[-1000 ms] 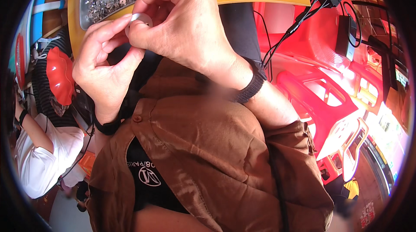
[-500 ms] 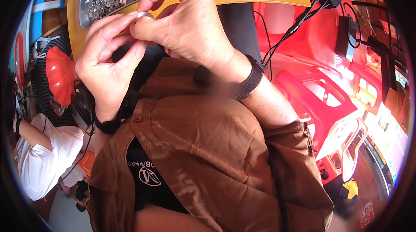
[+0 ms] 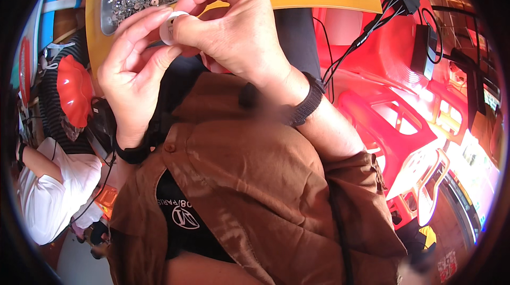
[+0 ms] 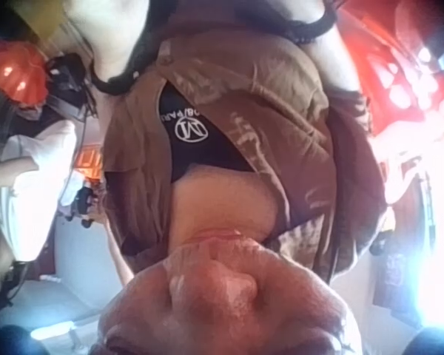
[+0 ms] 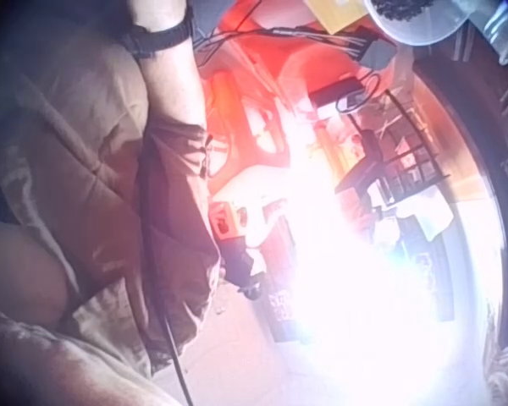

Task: Assembling small metal and plastic parts into white plastic housing units.

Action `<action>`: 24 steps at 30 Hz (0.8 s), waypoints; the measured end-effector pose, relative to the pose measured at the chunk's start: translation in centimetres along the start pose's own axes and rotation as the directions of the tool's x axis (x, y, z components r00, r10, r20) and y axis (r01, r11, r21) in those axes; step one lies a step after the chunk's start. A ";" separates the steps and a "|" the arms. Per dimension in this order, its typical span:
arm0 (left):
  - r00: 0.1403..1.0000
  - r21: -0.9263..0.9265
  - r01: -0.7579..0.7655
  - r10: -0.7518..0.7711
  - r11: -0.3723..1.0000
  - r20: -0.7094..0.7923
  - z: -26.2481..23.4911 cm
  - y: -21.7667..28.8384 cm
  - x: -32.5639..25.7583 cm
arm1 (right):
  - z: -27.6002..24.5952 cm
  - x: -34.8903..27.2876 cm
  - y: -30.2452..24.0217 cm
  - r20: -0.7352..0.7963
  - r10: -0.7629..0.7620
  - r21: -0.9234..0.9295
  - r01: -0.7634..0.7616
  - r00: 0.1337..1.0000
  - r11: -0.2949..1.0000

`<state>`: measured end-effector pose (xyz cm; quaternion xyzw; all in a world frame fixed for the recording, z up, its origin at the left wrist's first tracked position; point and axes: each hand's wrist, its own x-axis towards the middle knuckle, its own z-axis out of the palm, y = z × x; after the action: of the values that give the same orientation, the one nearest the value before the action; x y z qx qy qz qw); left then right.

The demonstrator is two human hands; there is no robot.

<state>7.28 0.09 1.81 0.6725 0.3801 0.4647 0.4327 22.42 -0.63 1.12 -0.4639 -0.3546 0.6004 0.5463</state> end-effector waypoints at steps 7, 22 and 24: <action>0.925 -0.322 0.375 -0.326 0.870 0.195 -1.8 1.1 -0.2 | -1.4 -0.5 -1.0 0.170 -0.083 -0.177 0.113 0.982 0.978; 0.868 -0.311 0.483 -0.400 0.819 0.295 -3.2 1.6 -0.1 | -1.3 -0.3 -1.8 0.444 -0.574 -0.575 0.710 0.688 0.406; 0.867 -0.268 0.461 -0.365 0.846 0.340 -3.5 1.3 0.0 | -1.3 -0.3 -1.8 0.459 -0.563 -0.568 0.714 0.687 0.409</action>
<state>4.06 0.43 3.71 0.5465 0.3667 0.3198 0.6816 24.26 -0.80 2.39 -0.4029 -0.7583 0.2000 0.4718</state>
